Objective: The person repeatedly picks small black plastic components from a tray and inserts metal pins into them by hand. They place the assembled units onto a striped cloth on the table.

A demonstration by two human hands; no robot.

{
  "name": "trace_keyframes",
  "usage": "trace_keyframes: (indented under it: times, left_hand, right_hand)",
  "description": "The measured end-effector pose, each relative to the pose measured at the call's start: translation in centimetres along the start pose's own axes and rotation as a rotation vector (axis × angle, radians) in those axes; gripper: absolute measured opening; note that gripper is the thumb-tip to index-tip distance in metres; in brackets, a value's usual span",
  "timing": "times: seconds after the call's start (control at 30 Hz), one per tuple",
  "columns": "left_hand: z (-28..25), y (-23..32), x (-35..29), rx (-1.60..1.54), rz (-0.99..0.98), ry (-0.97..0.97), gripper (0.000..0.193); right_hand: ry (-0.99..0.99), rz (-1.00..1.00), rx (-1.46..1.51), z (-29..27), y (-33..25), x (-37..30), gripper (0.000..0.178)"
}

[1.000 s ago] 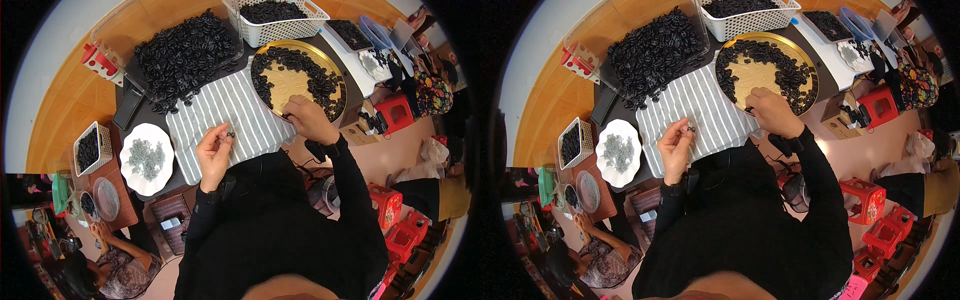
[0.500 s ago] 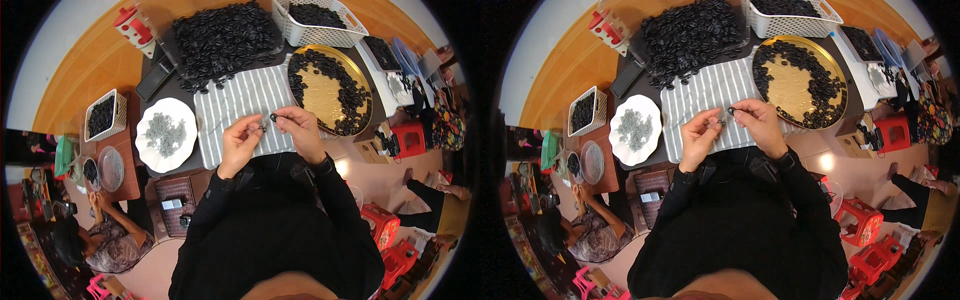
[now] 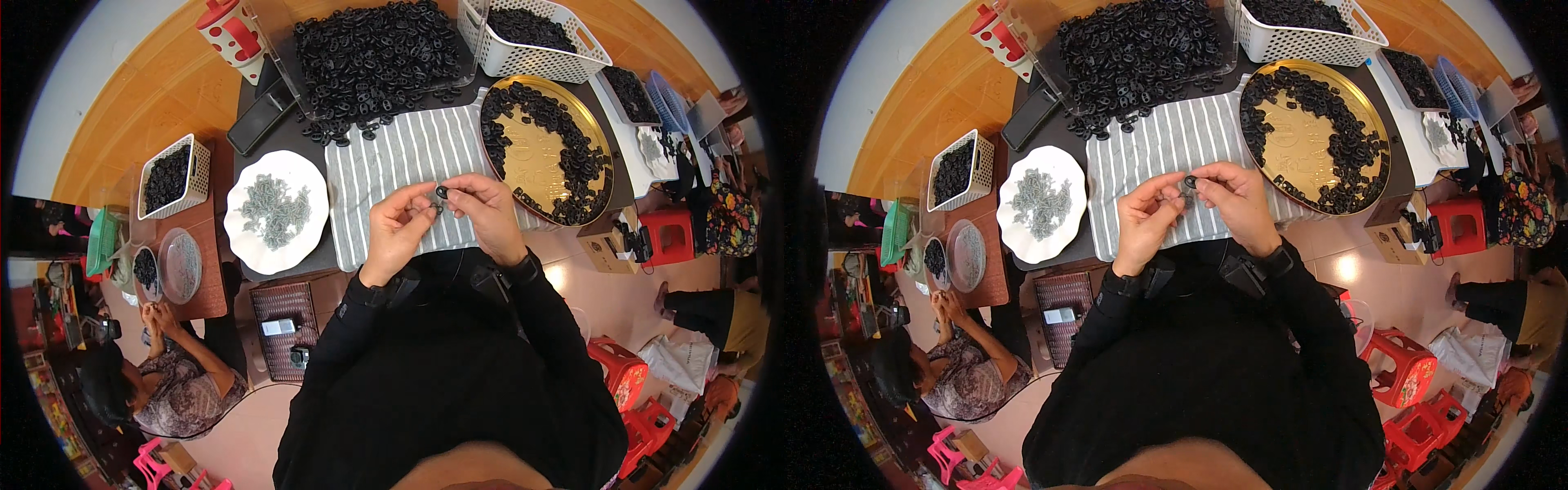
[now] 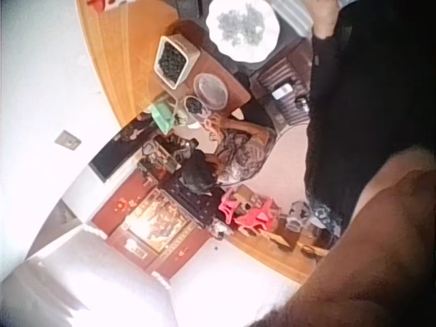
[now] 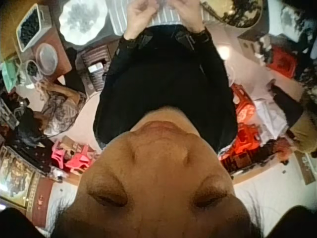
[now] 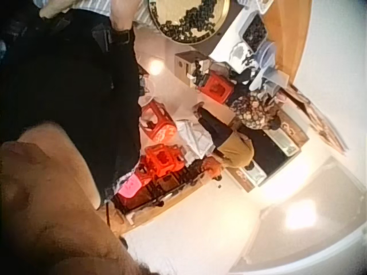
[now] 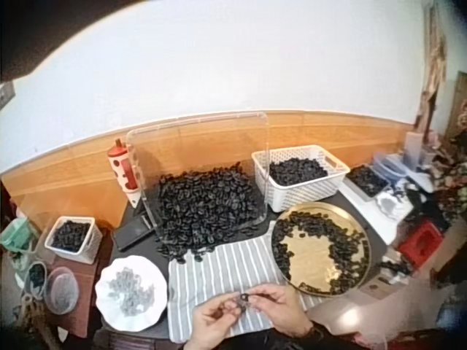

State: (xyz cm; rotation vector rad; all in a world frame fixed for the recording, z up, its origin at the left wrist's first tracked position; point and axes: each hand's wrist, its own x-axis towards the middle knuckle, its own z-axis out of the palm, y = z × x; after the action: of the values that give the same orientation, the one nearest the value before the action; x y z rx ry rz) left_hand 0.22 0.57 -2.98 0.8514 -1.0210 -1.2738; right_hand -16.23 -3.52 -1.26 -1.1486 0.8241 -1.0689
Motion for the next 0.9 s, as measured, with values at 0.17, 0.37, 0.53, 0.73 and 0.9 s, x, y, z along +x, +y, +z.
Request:
trace_keyframes:
  times: [0.17, 0.37, 0.53, 0.73, 0.9]
  left_hand:
    - [0.08, 0.27, -0.07, -0.030, -0.059, 0.025, 0.036]
    - [0.12, 0.03, -0.02, 0.009, -0.049, 0.053, 0.034]
    - [0.08, -0.13, -0.02, -0.018, -0.013, 0.051, 0.030]
    - [0.09, -0.13, -0.04, -0.009, -0.018, 0.054, 0.029]
    - [-0.10, -0.25, -0.04, 0.021, -0.024, 0.056, 0.029]
  right_hand:
    - [-0.002, -0.018, -0.017, 0.14, -0.01, -0.02, 0.016]
    - [0.008, -0.067, -0.137, 0.39, -0.31, -0.26, 0.014]
    - [0.012, -0.167, -0.298, 0.78, -0.57, -0.33, 0.013]
    - [0.018, -0.204, -0.353, 0.87, -0.41, -0.15, 0.013]
    - [-0.001, -0.299, -0.479, 0.80, -0.88, 0.00, 0.011]
